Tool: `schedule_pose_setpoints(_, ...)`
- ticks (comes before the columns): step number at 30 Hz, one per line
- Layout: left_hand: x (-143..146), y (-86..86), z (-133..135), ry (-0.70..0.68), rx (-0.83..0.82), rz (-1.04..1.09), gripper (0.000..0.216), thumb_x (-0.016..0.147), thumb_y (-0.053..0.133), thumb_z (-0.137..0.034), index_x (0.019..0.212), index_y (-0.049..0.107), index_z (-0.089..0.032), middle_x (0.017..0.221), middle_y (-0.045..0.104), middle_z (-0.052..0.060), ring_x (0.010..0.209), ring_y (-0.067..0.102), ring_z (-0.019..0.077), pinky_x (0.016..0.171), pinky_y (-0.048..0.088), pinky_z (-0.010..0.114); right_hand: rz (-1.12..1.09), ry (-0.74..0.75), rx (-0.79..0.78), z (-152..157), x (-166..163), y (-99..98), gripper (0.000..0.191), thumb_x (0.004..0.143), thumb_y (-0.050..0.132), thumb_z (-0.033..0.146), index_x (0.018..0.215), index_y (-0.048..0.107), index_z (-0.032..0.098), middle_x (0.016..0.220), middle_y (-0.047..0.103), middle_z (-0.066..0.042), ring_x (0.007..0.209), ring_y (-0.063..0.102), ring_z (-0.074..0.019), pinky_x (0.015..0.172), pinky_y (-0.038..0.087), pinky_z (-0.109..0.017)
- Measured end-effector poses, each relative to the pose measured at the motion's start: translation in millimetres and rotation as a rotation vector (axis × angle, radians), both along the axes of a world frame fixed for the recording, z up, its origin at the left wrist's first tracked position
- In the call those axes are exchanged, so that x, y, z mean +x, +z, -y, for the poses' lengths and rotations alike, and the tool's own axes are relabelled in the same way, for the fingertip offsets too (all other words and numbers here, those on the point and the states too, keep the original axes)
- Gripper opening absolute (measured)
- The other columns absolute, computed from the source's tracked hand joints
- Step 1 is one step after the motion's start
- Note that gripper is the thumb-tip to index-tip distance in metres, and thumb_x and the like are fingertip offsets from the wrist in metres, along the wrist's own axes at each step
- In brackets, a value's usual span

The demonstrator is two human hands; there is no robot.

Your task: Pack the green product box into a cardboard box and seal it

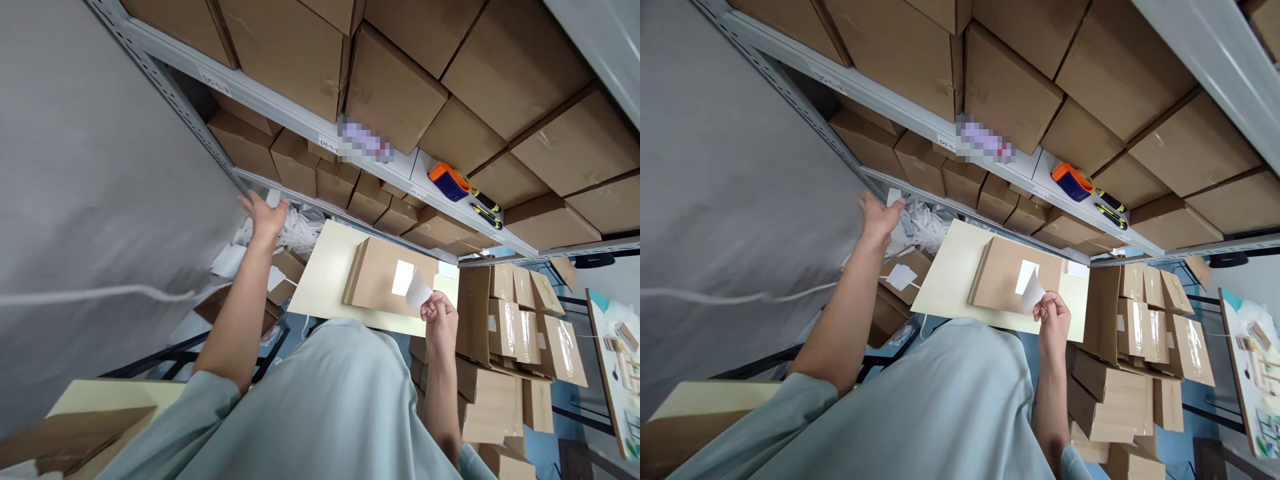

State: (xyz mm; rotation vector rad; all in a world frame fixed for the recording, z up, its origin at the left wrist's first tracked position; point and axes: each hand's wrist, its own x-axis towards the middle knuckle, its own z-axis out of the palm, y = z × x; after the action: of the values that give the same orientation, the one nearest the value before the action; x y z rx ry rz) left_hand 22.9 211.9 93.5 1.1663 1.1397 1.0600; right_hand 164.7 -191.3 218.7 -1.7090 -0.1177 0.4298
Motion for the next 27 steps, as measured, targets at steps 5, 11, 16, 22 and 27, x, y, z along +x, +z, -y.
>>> schedule_pose_setpoints(5,18.7,50.4,106.7,-0.459,-0.067,0.142,0.039,0.089,0.085,-0.048,0.112,0.077,-0.019,0.132,0.08,0.017,0.139,0.071,0.0341,0.128,0.049,0.049,0.347,-0.017,-0.066,-0.6,2.7,-2.2,0.029,0.095,0.078,0.048,0.085,0.068,0.023,0.077,0.062,0.001,0.06,0.058,-0.0134,0.057,0.049,-0.028)
schedule_pose_setpoints(11,35.1,79.7,252.8,-0.933,-0.304,0.244,0.05,0.094,0.079,-0.069,0.115,0.081,-0.023,0.122,0.085,0.013,0.126,0.078,0.0328,0.116,0.058,0.048,1.002,0.355,-0.224,17.3,9.8,-17.9,0.007,0.103,0.07,0.025,0.097,0.075,0.027,0.089,0.074,-0.005,0.069,0.068,-0.0168,0.063,0.055,-0.03)
schedule_pose_setpoints(16,53.5,73.4,294.1,-0.741,-0.403,0.165,0.055,0.087,0.083,-0.073,0.105,0.074,-0.023,0.112,0.084,0.01,0.111,0.079,0.0298,0.106,0.061,0.043,1.161,0.593,-0.252,37.9,20.0,-39.7,0.011,0.105,0.069,0.021,0.102,0.078,0.028,0.089,0.079,-0.005,0.068,0.071,-0.0162,0.065,0.054,-0.029)
schedule_pose_setpoints(22,80.2,56.0,321.6,-0.612,-0.365,0.024,0.052,0.085,0.083,-0.072,0.1,0.07,-0.024,0.099,0.081,0.007,0.105,0.077,0.0287,0.099,0.061,0.04,0.875,0.833,-0.357,67.9,42.6,-50.8,0.021,0.113,0.06,0.028,0.116,0.081,0.027,0.103,0.081,-0.005,0.073,0.073,-0.0145,0.066,0.055,-0.026)
schedule_pose_setpoints(27,94.3,38.1,334.0,-0.565,-0.255,-0.084,0.052,0.082,0.085,-0.072,0.099,0.071,-0.024,0.101,0.08,0.007,0.105,0.075,0.0277,0.098,0.061,0.039,0.512,0.643,-0.213,88.9,82.1,-49.8,0.022,0.111,0.064,0.035,0.107,0.083,0.025,0.1,0.079,-0.004,0.068,0.066,-0.0128,0.065,0.056,-0.027)
